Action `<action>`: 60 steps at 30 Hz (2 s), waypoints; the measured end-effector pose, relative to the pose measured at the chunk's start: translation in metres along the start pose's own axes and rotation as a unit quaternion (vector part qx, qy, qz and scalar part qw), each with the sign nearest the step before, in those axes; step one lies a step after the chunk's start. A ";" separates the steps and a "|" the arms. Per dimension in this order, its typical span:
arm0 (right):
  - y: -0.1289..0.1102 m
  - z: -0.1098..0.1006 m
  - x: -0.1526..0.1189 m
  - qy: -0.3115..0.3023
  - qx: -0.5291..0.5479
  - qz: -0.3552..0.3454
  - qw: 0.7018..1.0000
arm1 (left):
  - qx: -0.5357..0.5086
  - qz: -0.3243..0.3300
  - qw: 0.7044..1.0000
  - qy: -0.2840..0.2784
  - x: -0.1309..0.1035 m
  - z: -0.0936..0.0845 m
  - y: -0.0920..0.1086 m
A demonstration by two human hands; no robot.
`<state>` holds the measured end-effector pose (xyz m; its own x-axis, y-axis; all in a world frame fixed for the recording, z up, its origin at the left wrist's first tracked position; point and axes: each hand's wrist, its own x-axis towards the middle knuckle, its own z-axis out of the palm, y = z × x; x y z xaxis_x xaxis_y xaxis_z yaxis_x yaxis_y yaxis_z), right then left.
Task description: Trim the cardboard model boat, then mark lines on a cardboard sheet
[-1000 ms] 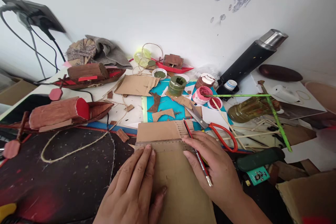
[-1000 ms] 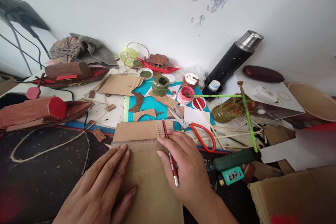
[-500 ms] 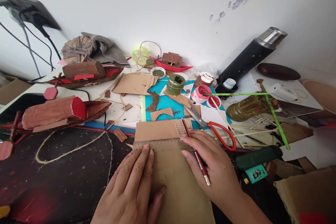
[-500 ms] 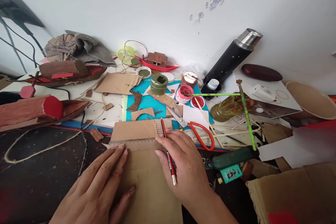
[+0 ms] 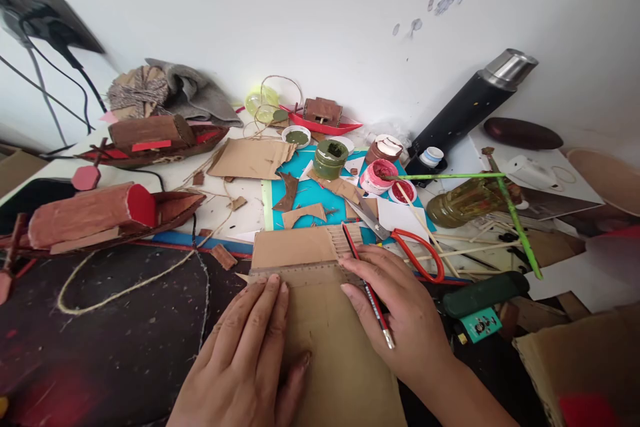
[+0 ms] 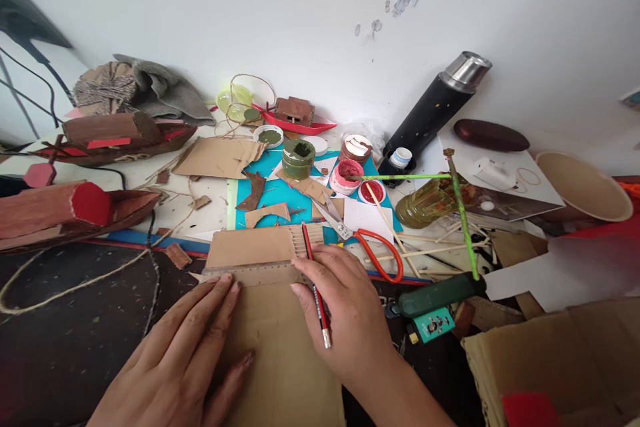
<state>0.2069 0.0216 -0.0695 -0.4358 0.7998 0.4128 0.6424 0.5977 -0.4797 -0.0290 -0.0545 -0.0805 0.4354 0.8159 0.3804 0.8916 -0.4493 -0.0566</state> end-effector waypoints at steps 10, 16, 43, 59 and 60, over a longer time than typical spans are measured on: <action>0.000 0.000 0.000 0.003 0.012 0.002 1.000 | 0.002 0.001 1.000 -0.001 -0.004 0.003 0.001; -0.001 0.000 0.001 0.000 0.014 0.005 1.000 | 0.006 0.003 1.000 -0.011 -0.003 0.002 0.000; -0.003 -0.001 0.000 -0.016 0.002 0.004 1.000 | 0.005 -0.001 1.000 -0.005 0.000 0.001 0.000; -0.005 -0.001 0.000 -0.008 -0.007 -0.003 1.000 | 0.016 -0.003 1.000 0.001 -0.002 0.002 0.001; -0.004 -0.001 0.000 -0.006 -0.007 -0.005 1.000 | 0.018 -0.003 1.000 0.003 -0.002 0.002 0.001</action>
<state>0.2047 0.0187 -0.0667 -0.4489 0.7949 0.4082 0.6473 0.6042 -0.4647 -0.0285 -0.0557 -0.0830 0.4284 0.8165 0.3871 0.8986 -0.4301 -0.0874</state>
